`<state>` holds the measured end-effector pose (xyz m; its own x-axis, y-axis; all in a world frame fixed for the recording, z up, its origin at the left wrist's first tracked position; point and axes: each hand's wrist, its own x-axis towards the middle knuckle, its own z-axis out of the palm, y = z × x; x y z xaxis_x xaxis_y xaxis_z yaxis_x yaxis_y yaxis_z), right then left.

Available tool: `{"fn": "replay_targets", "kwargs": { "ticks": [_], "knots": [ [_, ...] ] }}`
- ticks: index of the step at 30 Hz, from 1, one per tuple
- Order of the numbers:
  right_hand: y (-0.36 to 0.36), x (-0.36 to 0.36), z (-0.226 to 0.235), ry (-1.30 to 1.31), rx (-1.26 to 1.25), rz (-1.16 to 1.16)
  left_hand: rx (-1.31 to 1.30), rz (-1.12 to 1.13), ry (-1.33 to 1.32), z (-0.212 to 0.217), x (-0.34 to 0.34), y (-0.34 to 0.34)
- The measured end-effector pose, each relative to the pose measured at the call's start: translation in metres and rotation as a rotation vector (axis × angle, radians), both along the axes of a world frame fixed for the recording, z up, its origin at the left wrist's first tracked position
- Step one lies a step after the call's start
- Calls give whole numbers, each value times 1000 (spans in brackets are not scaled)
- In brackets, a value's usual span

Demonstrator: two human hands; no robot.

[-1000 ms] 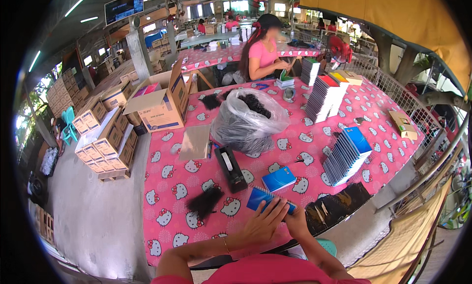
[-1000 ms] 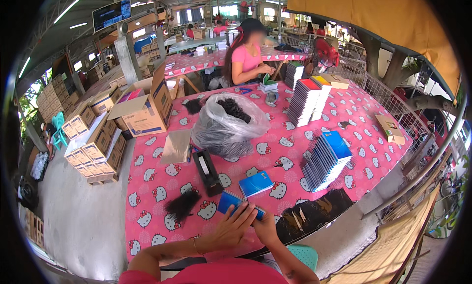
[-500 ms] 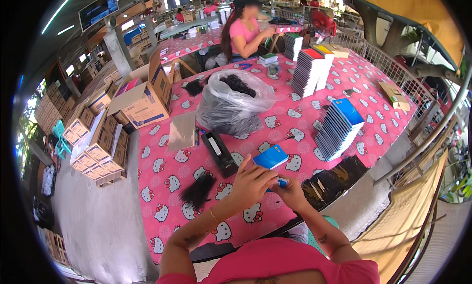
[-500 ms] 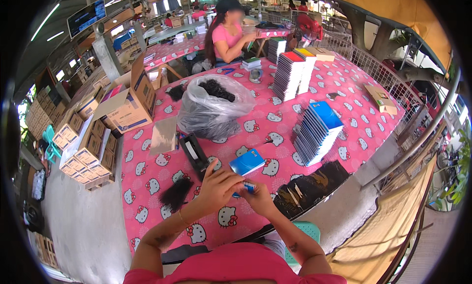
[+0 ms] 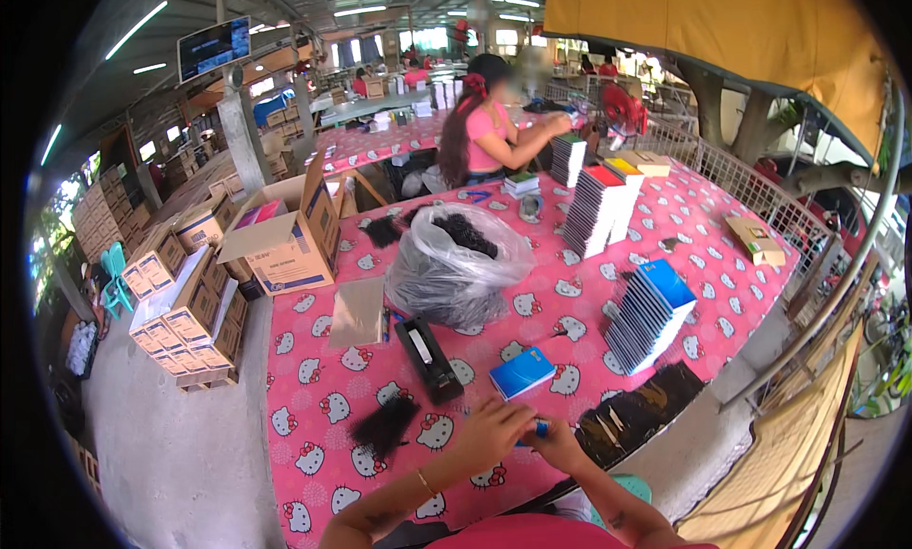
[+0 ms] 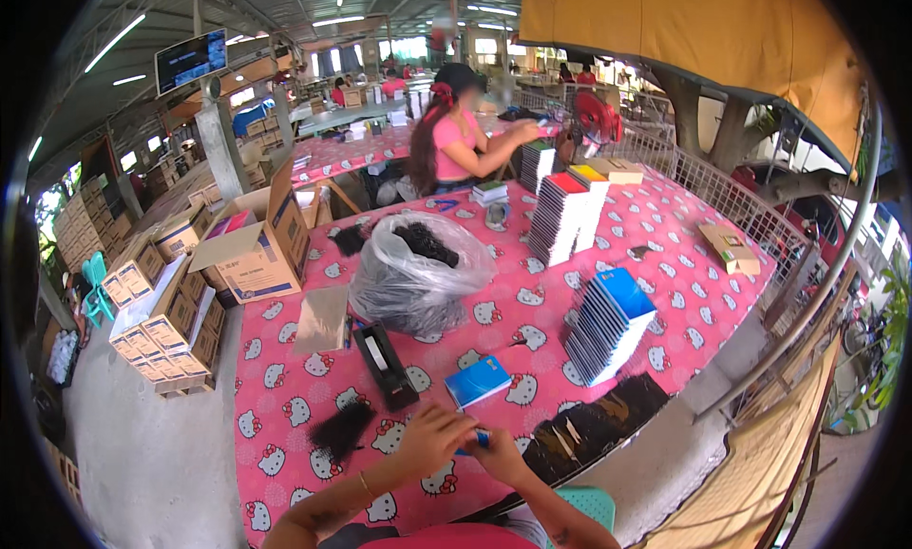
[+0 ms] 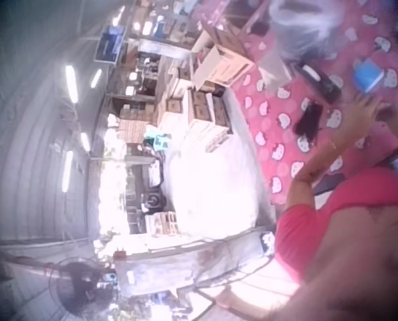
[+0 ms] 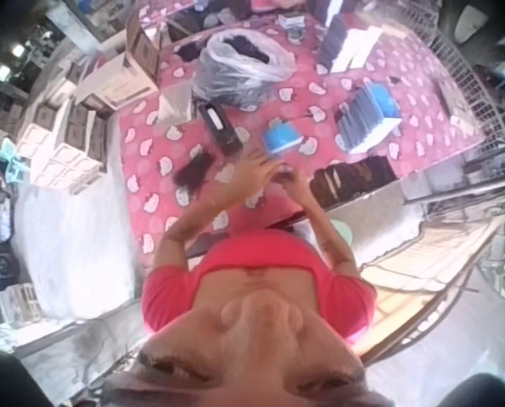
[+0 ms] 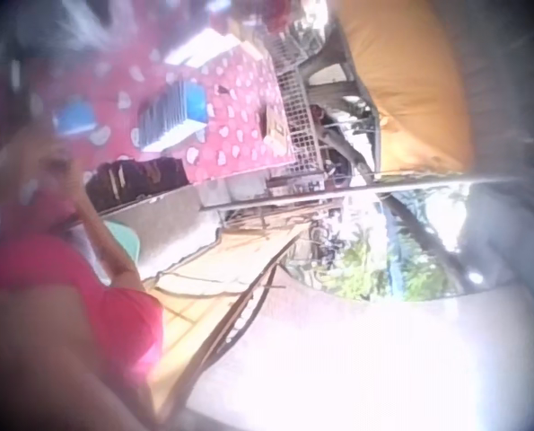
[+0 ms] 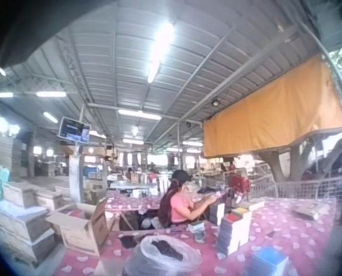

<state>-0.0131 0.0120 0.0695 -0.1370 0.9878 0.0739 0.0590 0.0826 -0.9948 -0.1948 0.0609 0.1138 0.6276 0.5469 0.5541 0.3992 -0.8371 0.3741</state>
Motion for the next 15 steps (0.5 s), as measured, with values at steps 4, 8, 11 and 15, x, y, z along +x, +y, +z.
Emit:
{"fn": "replay_targets", "kwargs": {
  "ticks": [4, 8, 11, 15],
  "knots": [
    [-7, 4, -12, -43, 28, -39, 172, 181, 103, 2, 11, -30],
    [-5, -2, -5, 205, -86, -42, 95, 112, 36, -26, 9, -33],
    [-5, -2, -14, 100, -109, -19, 60, 83, 42, -16, 3, -15],
    [-6, 8, -19, -81, -73, 9, 70, -8, -12, -13, -1, -10]
  ]
}}
